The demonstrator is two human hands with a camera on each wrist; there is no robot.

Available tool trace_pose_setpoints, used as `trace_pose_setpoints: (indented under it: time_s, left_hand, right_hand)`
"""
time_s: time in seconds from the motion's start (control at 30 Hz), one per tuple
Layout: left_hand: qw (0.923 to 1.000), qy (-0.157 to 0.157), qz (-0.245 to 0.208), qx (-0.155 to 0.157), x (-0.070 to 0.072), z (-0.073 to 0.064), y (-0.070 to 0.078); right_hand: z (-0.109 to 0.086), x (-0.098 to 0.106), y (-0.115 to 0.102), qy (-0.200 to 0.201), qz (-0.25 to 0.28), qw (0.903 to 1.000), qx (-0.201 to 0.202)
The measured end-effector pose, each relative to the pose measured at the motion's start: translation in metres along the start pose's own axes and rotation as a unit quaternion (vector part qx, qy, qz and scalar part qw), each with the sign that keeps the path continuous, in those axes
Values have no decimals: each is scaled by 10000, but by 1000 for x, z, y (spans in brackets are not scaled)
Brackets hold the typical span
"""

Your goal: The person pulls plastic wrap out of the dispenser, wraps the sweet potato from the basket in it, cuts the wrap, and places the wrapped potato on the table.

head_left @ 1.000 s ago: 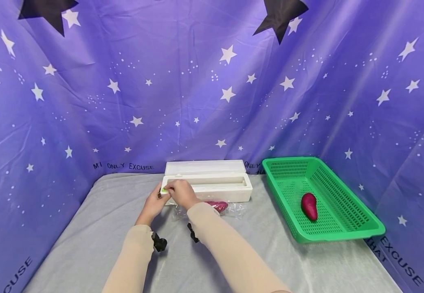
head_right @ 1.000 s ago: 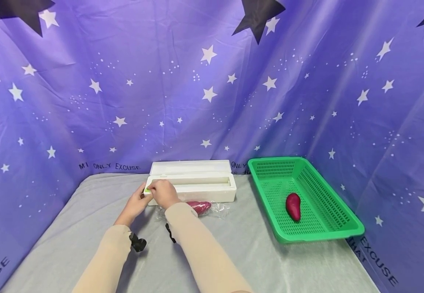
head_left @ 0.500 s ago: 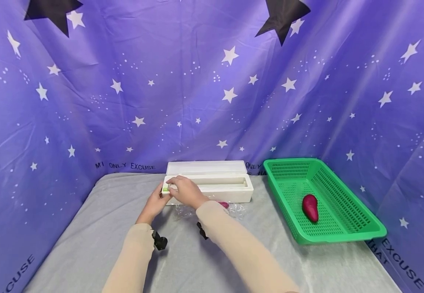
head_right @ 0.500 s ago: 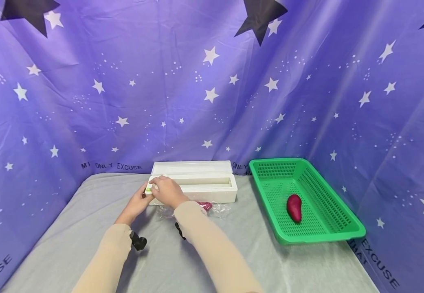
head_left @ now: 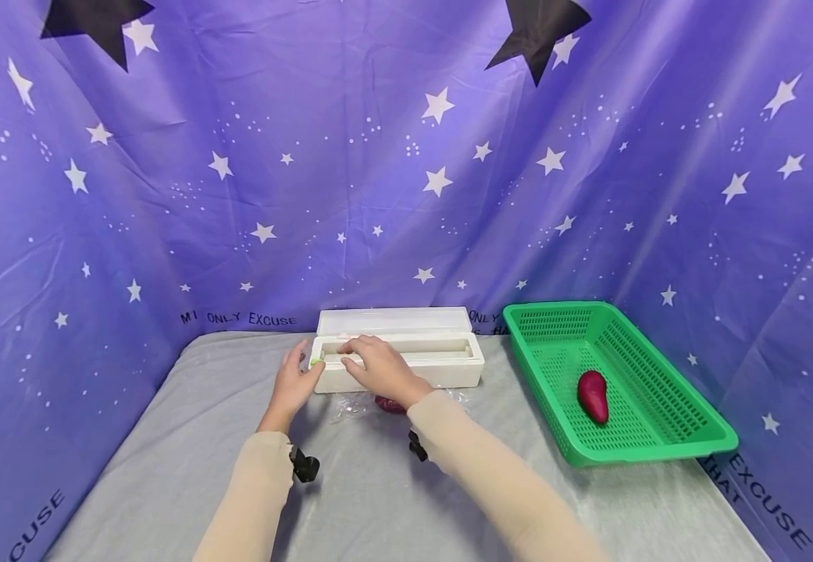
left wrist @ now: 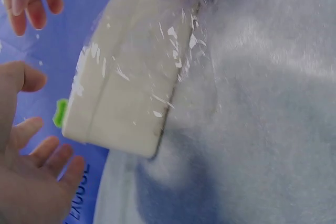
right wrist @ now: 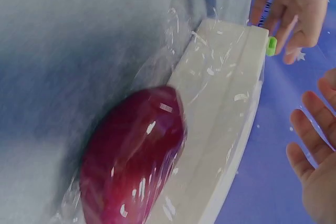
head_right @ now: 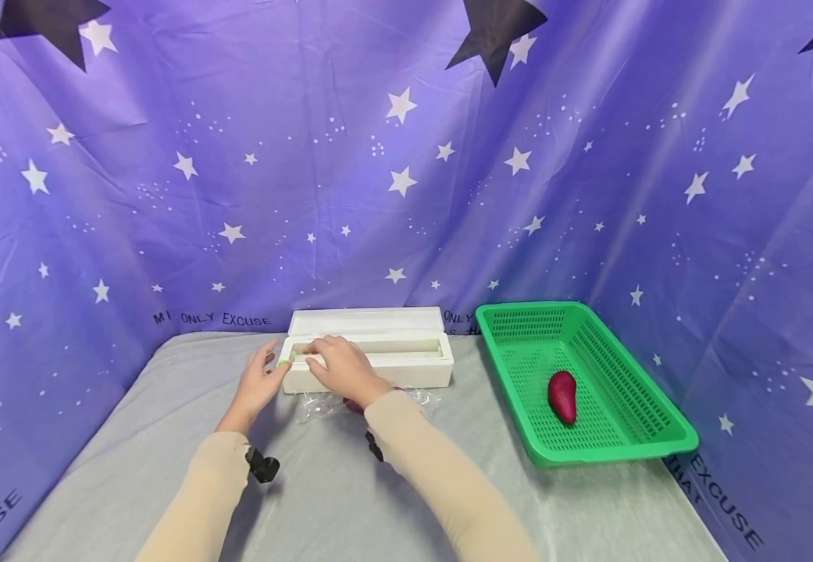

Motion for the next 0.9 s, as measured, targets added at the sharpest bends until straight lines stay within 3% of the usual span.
trace_pose_setpoints:
  time_s: [0.17, 0.33, 0.47, 0.57, 0.77, 0.9]
  left_hand:
    - [9974, 486, -254, -464, 12, -5, 23]
    - [9905, 484, -218, -1266, 6, -13, 49]
    - [9794, 221, 133, -2002, -13, -24, 68]
    - [9698, -80, 534, -2380, -30, -32, 80]
    - [9569, -812, 1047, -2586, -62, -46, 91]
    - [9516, -934, 1377, -2584, -74, -51, 91]
  right_hand:
    - [-14, 10, 8, 54, 82, 9999, 96]
    - [-32, 18, 23, 50, 250, 9997, -68]
    - [-50, 21, 39, 87, 332, 9990, -282]
    - [-63, 22, 51, 98, 398, 9980, -471]
    - [-86, 20, 69, 97, 372, 9969, -687]
    - [-98, 19, 79, 145, 416, 9965, -714]
Point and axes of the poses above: each hand's wrist, its own z-axis towards the middle knuckle, its own x-axis out of the back of the hand, y = z × x, the point moved 9 cm from there along z, towards the middle knuckle, and after that the axes turned 8 degrees about z, right-handed, at the moved point
